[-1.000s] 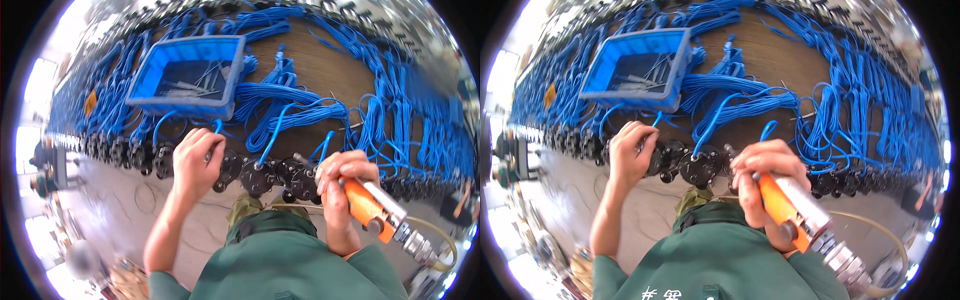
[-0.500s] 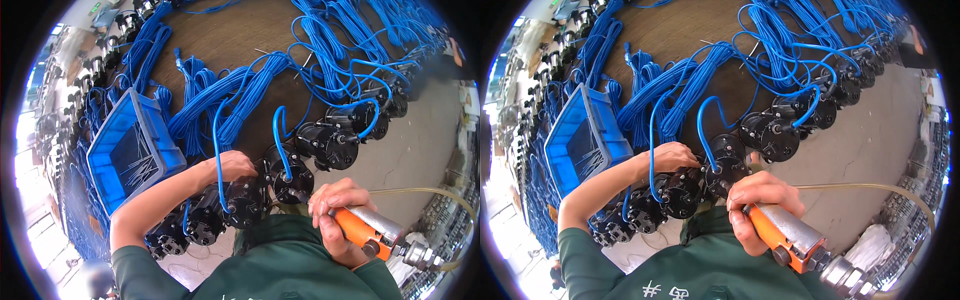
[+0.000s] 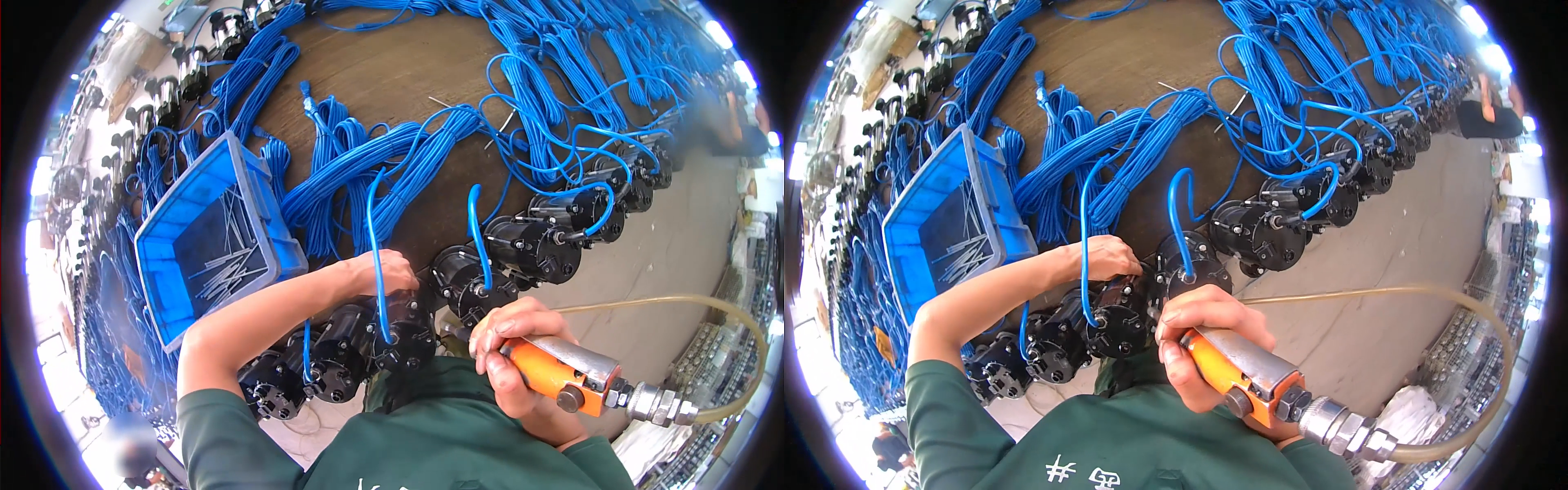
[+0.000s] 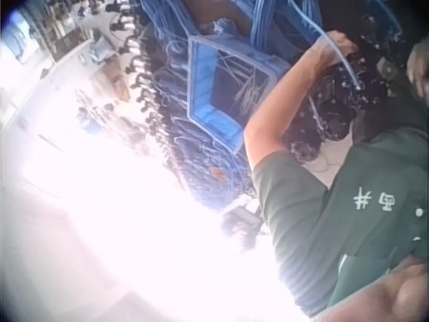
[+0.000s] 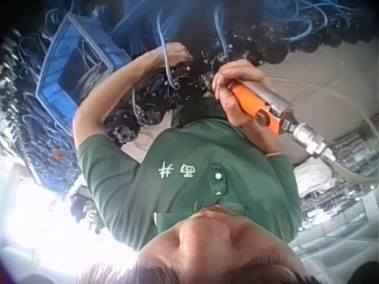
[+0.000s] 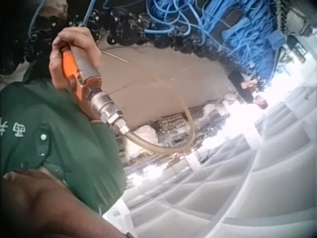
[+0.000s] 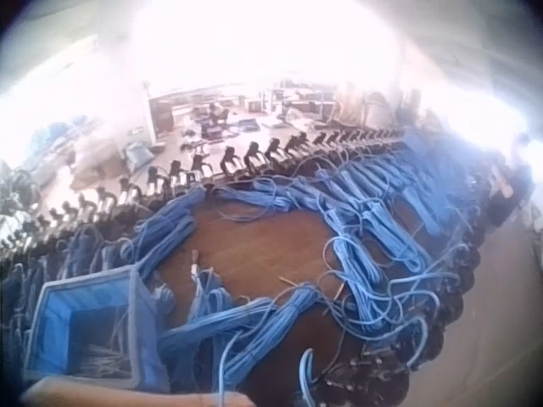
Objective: The person assembles water pumps by inserting metal rods into the base units and using a pneumatic screwdriver to secure components.
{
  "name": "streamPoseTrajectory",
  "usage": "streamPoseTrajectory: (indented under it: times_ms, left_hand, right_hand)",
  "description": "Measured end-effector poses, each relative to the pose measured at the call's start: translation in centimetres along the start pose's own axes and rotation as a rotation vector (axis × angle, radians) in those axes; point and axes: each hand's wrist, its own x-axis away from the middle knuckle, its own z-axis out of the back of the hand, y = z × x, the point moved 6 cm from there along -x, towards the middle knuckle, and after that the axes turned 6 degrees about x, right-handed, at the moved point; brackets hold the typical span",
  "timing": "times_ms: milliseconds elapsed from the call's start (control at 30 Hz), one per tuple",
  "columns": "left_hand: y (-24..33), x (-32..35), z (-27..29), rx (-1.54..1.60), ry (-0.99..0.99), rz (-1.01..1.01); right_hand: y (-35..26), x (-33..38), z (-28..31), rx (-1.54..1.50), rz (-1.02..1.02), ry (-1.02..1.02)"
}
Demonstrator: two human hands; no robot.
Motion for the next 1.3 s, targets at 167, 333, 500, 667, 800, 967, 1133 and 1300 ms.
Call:
streamPoseTrajectory:
  times_ms: [167, 333, 500, 667, 800, 967, 1133, 1300]
  left_hand:
    - [0.2, 0.3, 0.1, 0.026, 0.066, 0.006]
    - [-0.2, 0.4, -1.1, -0.08, 0.101, -0.049]
    - [-0.1, 0.5, -0.8, -0.048, 0.156, 0.047]
    - [0.0, 6.0, -0.8, 0.329, 0.347, 0.302]
    - [0.6, 8.3, -3.3, 0.199, 0.333, 0.355]
    - [1.7, 8.9, -4.4, 0.143, 0.375, 0.319]
    - [2.0, 9.8, -4.3, 0.14, 0.531, 0.215]
    - [2.6, 10.3, -3.4, 0.225, 0.651, 0.163]
  right_hand:
    - [2.0, 0.0, -2.9, 0.101, 0.12, -0.156]
    - [4.3, 0.3, -5.3, 0.223, 0.163, -0.474]
    - [5.9, 0.9, -5.9, 0.226, 0.085, -0.482]
    - [6.4, 1.1, -5.6, 0.182, 0.147, -0.511]
    - [7.0, 1.4, -5.5, 0.153, 0.034, -0.451]
    - [3.3, 1.4, -5.6, 0.122, 0.068, -0.42]
    - [-1.9, 2.1, -8.1, -0.047, 0.054, -0.531]
    - [1.0, 3.3, -10.1, 0.071, 0.056, -0.634]
